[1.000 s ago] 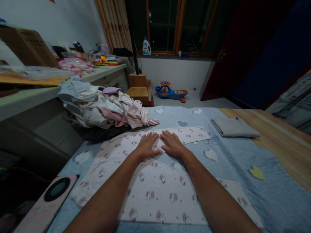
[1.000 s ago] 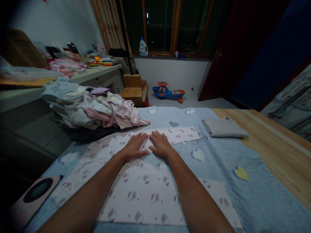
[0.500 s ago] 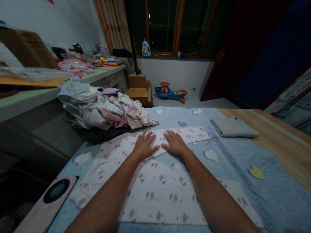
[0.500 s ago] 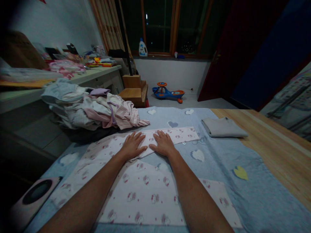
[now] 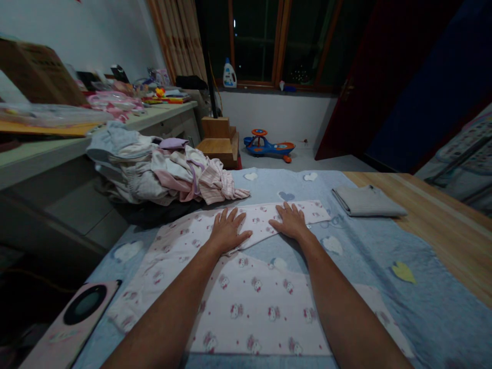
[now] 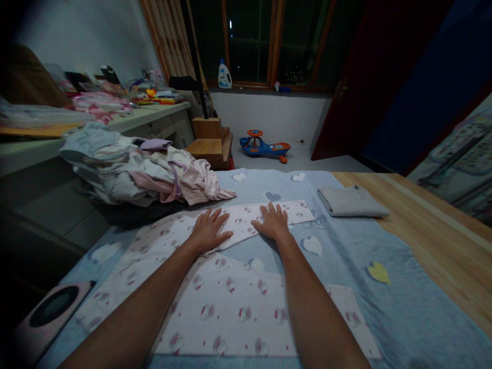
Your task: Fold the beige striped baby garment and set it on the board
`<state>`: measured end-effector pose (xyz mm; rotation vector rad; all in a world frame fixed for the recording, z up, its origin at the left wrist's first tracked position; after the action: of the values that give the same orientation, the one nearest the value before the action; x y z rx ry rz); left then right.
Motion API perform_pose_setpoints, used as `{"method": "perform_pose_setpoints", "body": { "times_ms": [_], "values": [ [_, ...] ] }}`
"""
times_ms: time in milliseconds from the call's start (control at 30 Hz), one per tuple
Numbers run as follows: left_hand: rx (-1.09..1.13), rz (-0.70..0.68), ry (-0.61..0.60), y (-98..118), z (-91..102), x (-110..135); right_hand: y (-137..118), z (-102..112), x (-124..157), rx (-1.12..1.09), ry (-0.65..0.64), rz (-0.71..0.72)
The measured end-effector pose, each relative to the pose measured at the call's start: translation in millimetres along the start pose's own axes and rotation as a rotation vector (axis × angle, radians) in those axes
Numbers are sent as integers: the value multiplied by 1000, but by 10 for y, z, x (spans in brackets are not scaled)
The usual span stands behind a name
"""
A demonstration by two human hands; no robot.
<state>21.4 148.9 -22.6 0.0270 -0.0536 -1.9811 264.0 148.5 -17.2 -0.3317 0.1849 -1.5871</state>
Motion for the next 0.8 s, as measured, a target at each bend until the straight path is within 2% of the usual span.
{"method": "perform_pose_setpoints", "body": {
  "times_ms": [133,267,500,700,800],
  "values": [
    [8,7,1,-3,4,2,166,69,-59,-6,60,34],
    [6,7,2,-5,-2,-3,291,72,-75,12,81,-19],
    [-12,2,6,3,21,2,266,59,-44,-11,20,-52],
    [-12,1,6,-5,24,2,335,48,-84,-11,60,-35],
    [-14,34,11,-58,19,0,367,37,-82,-5,83,-87]
  ]
}}
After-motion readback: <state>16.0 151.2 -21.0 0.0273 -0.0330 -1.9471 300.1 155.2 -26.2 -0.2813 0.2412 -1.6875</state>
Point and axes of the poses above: each hand's wrist, its own x-axis away from the middle knuckle, its own z-axis out of the back of the hand, y = z × x, the point moved 4 cm from there along -x, towards the middle knuckle, and after that the axes turned 7 degrees about -x, right-handed, at the moved point
